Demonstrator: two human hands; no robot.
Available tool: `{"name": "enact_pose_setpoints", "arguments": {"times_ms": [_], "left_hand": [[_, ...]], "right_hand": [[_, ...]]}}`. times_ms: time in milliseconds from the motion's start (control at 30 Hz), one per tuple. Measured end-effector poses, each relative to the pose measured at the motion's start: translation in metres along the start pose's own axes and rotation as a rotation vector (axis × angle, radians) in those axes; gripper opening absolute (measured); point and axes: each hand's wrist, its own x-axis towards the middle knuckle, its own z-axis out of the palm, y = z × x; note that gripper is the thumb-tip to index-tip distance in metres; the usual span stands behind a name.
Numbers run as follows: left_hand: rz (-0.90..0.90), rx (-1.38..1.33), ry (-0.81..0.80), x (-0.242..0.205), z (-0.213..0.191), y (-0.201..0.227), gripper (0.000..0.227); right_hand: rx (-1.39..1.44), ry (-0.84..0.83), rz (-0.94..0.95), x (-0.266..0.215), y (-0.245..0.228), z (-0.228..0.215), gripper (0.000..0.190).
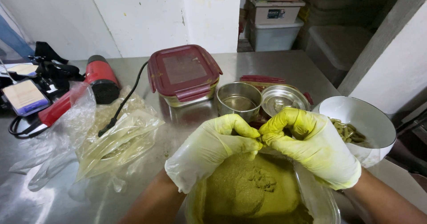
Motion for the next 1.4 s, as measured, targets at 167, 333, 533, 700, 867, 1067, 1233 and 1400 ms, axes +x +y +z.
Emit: {"name": "enact_pose_setpoints", "arguments": {"times_ms": [167, 333, 533, 700, 867, 1067, 1233, 1400], "left_hand": [[-0.045, 0.116, 0.02, -0.012, 0.009, 0.017, 0.016], [-0.04, 0.116, 0.038, -0.011, 0.007, 0.014, 0.016], [0.058, 0.145, 0.029, -0.002, 0.0, -0.005, 0.02], [0.038, 0.163, 0.055, -0.005, 0.004, 0.001, 0.02], [0.066, 0.138, 0.055, -0.006, 0.006, 0.0, 0.02], [0.055, 0.077, 0.076, 0.0, 0.004, -0.005, 0.02], [0.062, 0.033, 0.049, 0.001, 0.003, -0.002, 0.017], [-0.025, 0.027, 0.088, -0.001, 0.007, 0.009, 0.021]], "right_hand": [[0.163, 0.028, 0.139, 0.0, 0.005, 0.002, 0.004], [0.336, 0.034, 0.24, 0.002, 0.0, 0.003, 0.008], [0.381, 0.031, 0.281, 0.003, 0.006, 0.0, 0.01], [0.515, -0.018, 0.277, 0.004, 0.012, -0.003, 0.012], [0.432, -0.012, 0.249, 0.005, 0.012, -0.003, 0.012], [0.328, 0.079, 0.242, 0.003, 0.002, 0.005, 0.009], [0.309, 0.076, 0.235, 0.001, 0.005, 0.005, 0.007], [0.221, 0.077, 0.164, 0.0, 0.008, 0.005, 0.004]]}}
